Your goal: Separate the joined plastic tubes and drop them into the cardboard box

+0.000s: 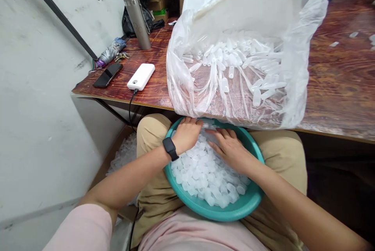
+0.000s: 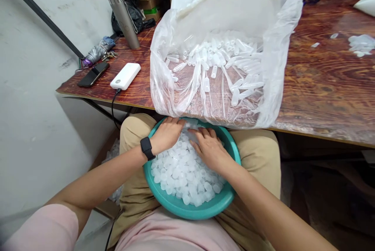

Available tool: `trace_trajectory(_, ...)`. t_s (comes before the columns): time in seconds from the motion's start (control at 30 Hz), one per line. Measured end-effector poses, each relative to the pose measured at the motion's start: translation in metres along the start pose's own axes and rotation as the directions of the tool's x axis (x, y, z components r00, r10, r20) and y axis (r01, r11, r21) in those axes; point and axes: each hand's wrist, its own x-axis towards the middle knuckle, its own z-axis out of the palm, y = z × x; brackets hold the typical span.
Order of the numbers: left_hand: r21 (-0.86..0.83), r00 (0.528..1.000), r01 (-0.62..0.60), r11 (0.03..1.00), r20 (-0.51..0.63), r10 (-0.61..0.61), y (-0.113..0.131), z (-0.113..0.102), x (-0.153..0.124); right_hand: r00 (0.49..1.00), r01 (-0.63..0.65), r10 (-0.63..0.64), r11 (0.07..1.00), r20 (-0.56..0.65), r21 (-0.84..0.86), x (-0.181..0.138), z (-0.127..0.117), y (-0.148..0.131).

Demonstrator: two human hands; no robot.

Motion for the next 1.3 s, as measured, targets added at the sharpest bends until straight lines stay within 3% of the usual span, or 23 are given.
trace_trajectory(0.13,-0.031,0.997,-0.08,0.996,-0.009,0.079,-0.002,0.003,-0.005,0.995,0.084,-0.088,0.994,0.048,0.071,-0.029,-0.007,-0.014)
trace_trajectory(0.23,-0.053,0.992,-0.129,0.99,-0.01,0.129,-0.001,0.006,-0.004,0.98,0.157,-0.18,0.964,0.087,0.216,-0.051,-0.022,-0.032)
trace_trajectory(0.37,-0.073,0.985,-0.171,0.983,-0.002,0.171,0.007,0.006,0.014,0.968,0.129,-0.206,0.899,0.143,0.418,-0.061,-0.043,-0.034)
trace_trajectory(0.43,-0.078,0.983,-0.18,0.981,0.01,0.181,0.014,0.004,0.025,0.986,0.121,-0.153,0.929,0.067,0.351,-0.059,-0.046,-0.019)
trace_trajectory(0.5,-0.076,0.985,-0.166,0.983,0.028,0.169,0.022,0.002,0.033,0.993,0.12,-0.117,0.978,-0.03,0.171,-0.056,-0.042,0.002)
trace_trajectory(0.63,-0.064,0.993,-0.107,0.992,0.045,0.11,0.033,-0.004,0.034,0.997,0.079,-0.083,0.982,-0.012,-0.169,-0.049,-0.028,0.03)
trace_trajectory(0.83,-0.077,0.99,-0.049,0.996,0.124,0.059,0.028,-0.003,0.03,0.998,0.043,-0.035,0.986,0.051,-0.16,-0.027,-0.018,0.023)
trace_trajectory(1.0,-0.186,0.974,-0.059,0.981,0.206,0.097,0.015,-0.006,0.015,0.997,0.065,-0.067,0.997,0.049,0.036,-0.026,-0.019,0.025)
trace_trajectory(1.1,-0.272,0.977,-0.065,0.96,0.18,0.117,0.011,-0.013,-0.004,0.998,0.062,-0.061,0.975,-0.011,0.211,-0.035,-0.022,0.025)
trace_trajectory(1.2,-0.386,0.99,-0.018,0.922,0.123,0.071,0.013,-0.024,-0.027,0.994,0.01,0.03,0.93,-0.105,0.367,-0.044,-0.028,0.016)
trace_trajectory(1.27,-0.618,0.99,0.091,0.781,0.143,-0.003,0.017,-0.029,-0.042,0.971,-0.054,0.179,0.807,-0.157,0.588,-0.049,-0.032,0.006)
trace_trajectory(1.3,-0.749,0.984,0.153,0.645,0.178,-0.027,0.021,-0.031,-0.05,0.95,-0.082,0.274,0.683,-0.151,0.726,-0.051,-0.033,-0.001)
